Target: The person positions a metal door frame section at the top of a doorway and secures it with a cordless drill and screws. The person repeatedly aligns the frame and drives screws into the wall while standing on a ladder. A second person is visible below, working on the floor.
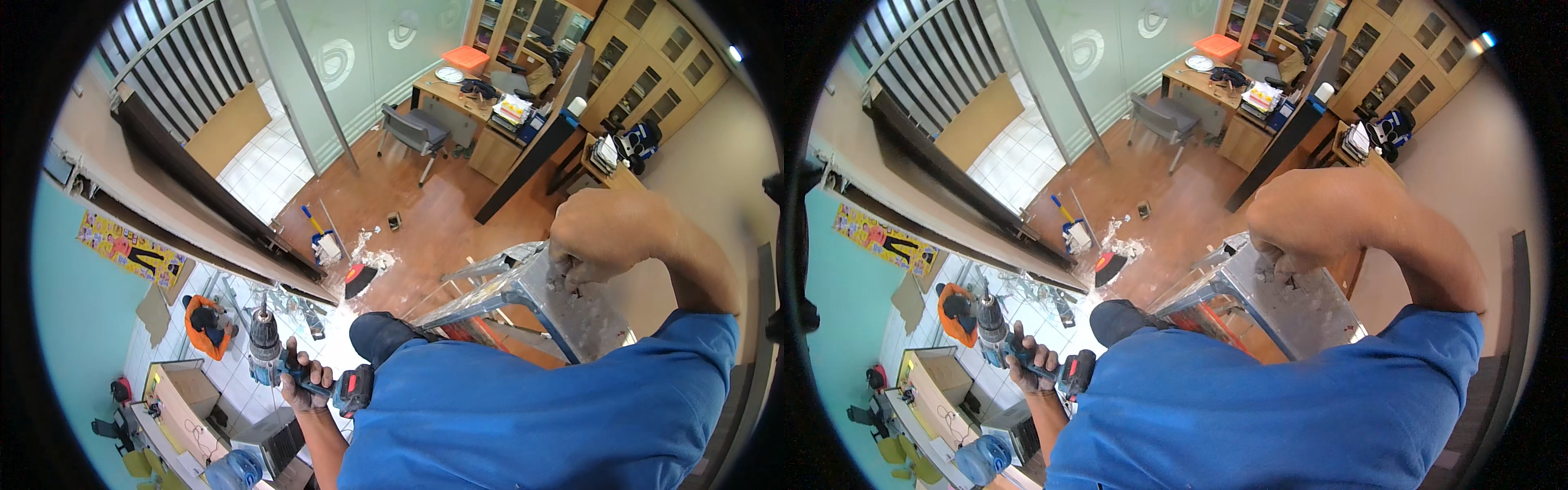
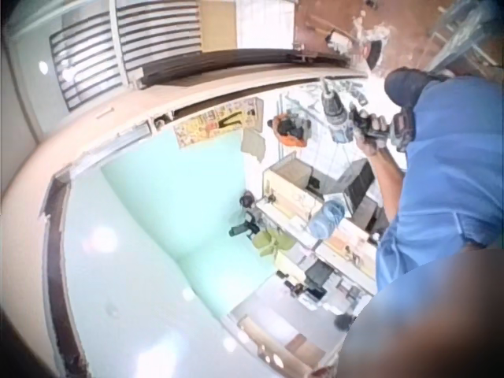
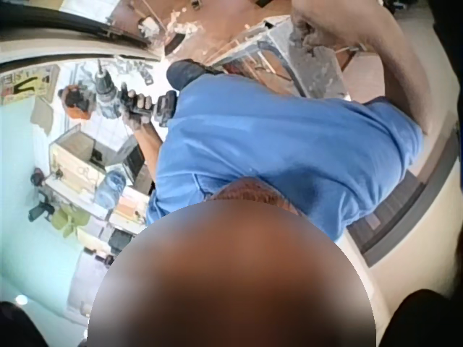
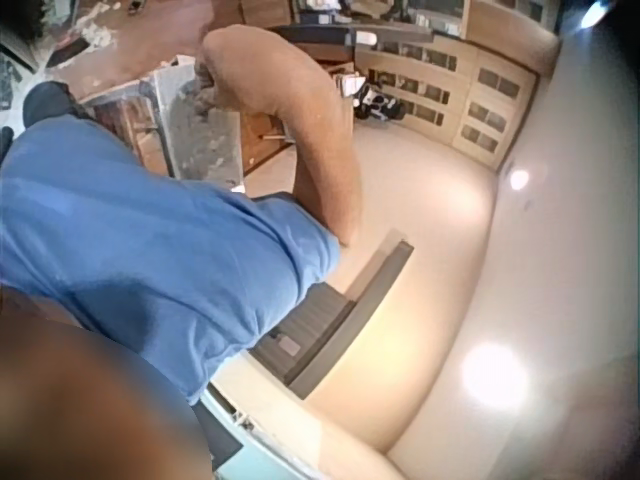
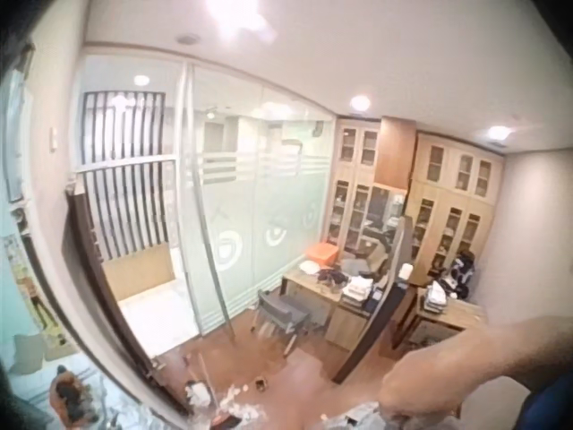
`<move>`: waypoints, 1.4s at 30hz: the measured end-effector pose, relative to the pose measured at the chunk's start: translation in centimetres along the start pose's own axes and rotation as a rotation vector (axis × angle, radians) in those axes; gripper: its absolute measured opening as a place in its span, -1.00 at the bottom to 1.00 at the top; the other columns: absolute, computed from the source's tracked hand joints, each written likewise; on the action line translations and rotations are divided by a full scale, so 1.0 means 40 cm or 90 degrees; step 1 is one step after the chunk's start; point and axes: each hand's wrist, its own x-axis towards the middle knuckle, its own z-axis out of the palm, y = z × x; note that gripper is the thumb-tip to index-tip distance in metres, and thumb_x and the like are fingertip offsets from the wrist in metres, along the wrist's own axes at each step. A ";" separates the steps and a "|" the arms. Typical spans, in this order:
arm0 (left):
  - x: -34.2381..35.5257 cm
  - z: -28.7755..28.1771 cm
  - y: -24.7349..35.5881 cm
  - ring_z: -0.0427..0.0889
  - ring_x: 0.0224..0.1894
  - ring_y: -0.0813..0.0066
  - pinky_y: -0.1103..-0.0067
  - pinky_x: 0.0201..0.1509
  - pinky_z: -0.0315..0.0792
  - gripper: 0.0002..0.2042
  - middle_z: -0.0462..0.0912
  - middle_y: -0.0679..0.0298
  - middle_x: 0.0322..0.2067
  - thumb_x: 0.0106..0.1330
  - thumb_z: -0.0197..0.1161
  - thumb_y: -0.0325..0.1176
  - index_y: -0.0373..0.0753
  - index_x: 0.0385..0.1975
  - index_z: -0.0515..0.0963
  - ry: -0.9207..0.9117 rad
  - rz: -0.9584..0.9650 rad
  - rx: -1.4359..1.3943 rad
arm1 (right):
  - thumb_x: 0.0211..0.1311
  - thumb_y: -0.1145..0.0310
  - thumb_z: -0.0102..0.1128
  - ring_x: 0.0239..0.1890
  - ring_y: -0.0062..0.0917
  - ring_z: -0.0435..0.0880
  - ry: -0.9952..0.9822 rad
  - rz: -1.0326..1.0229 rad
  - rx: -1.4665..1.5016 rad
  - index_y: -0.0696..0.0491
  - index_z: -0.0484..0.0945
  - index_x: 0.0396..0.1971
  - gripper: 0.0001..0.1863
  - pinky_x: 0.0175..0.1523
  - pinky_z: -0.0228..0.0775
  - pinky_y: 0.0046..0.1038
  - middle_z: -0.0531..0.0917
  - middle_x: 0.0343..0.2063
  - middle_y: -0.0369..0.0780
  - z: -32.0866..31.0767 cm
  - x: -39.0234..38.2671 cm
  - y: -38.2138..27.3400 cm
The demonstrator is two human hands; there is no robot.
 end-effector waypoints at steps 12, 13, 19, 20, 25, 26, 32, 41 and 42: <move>0.029 0.041 0.024 0.66 -0.42 0.32 0.37 -0.44 0.49 -0.57 0.68 0.07 -0.12 0.19 0.42 -0.32 -0.37 0.02 0.53 0.071 0.060 0.114 | -0.02 0.30 0.41 -0.54 -0.38 0.67 0.099 -0.077 0.176 0.16 0.66 -0.60 -0.78 -0.40 0.45 -0.38 0.64 -0.64 -0.09 -0.075 0.038 -0.014; 0.038 0.055 0.033 0.66 -0.45 0.31 0.35 -0.44 0.50 -0.57 0.68 0.07 -0.13 0.17 0.43 -0.32 -0.37 0.01 0.53 0.064 0.059 0.143 | 0.03 0.29 0.41 -0.55 -0.49 0.64 0.161 -0.101 0.271 0.14 0.66 -0.59 -0.78 -0.41 0.42 -0.43 0.63 -0.65 -0.16 -0.094 0.048 -0.025; 0.104 0.161 0.032 0.68 -0.39 0.26 0.29 -0.34 0.59 -0.52 0.69 0.08 -0.12 0.18 0.49 -0.30 -0.27 0.06 0.48 0.050 0.108 0.231 | 0.47 0.31 0.16 -0.44 -0.73 0.56 0.516 -0.321 0.763 0.14 0.61 -0.21 -0.81 -0.28 0.42 -0.63 0.63 -0.47 -0.35 -0.159 0.222 -0.183; 0.111 0.178 0.027 0.70 -0.35 0.28 0.28 -0.33 0.59 -0.53 0.69 0.06 -0.09 0.20 0.47 -0.32 -0.28 0.07 0.48 0.048 0.117 0.220 | 0.49 0.32 0.14 -0.41 -0.71 0.58 0.506 -0.317 0.775 0.15 0.59 -0.19 -0.81 -0.28 0.44 -0.62 0.63 -0.43 -0.32 -0.167 0.248 -0.213; 0.132 0.239 0.018 0.71 -0.33 0.32 0.29 -0.31 0.58 -0.57 0.68 0.03 -0.05 0.25 0.43 -0.34 -0.30 0.08 0.49 -0.004 0.173 0.198 | 0.46 0.31 0.19 -0.38 -0.71 0.59 0.560 -0.413 0.783 0.18 0.61 -0.16 -0.78 -0.21 0.48 -0.61 0.66 -0.41 -0.32 -0.217 0.351 -0.316; 0.132 0.246 0.018 0.70 -0.33 0.33 0.30 -0.30 0.57 -0.58 0.68 0.04 -0.04 0.26 0.42 -0.34 -0.30 0.07 0.49 -0.015 0.174 0.192 | 0.46 0.31 0.19 -0.37 -0.71 0.60 0.554 -0.435 0.783 0.18 0.61 -0.16 -0.78 -0.21 0.48 -0.60 0.67 -0.39 -0.31 -0.225 0.362 -0.326; 0.125 0.266 0.024 0.68 -0.34 0.35 0.32 -0.28 0.55 -0.58 0.67 0.05 -0.02 0.27 0.41 -0.34 -0.28 0.08 0.47 -0.005 0.191 0.187 | 0.51 0.32 0.12 -0.29 -0.65 0.63 0.500 -0.479 0.809 0.19 0.58 -0.13 -0.78 -0.15 0.51 -0.56 0.68 -0.34 -0.27 -0.238 0.397 -0.357; 0.116 0.261 0.015 0.65 -0.35 0.36 0.32 -0.28 0.53 -0.57 0.68 0.11 -0.03 0.27 0.43 -0.32 -0.22 0.10 0.47 0.030 0.213 0.157 | 0.51 0.34 0.11 -0.29 -0.60 0.68 0.475 -0.538 0.846 0.25 0.57 -0.12 -0.76 -0.12 0.56 -0.53 0.72 -0.32 -0.19 -0.243 0.431 -0.380; 0.114 0.261 0.014 0.64 -0.35 0.36 0.32 -0.28 0.52 -0.57 0.68 0.12 -0.03 0.27 0.43 -0.31 -0.22 0.10 0.47 0.036 0.211 0.150 | 0.51 0.35 0.11 -0.29 -0.60 0.68 0.480 -0.538 0.831 0.25 0.57 -0.12 -0.77 -0.12 0.57 -0.53 0.72 -0.32 -0.19 -0.245 0.436 -0.383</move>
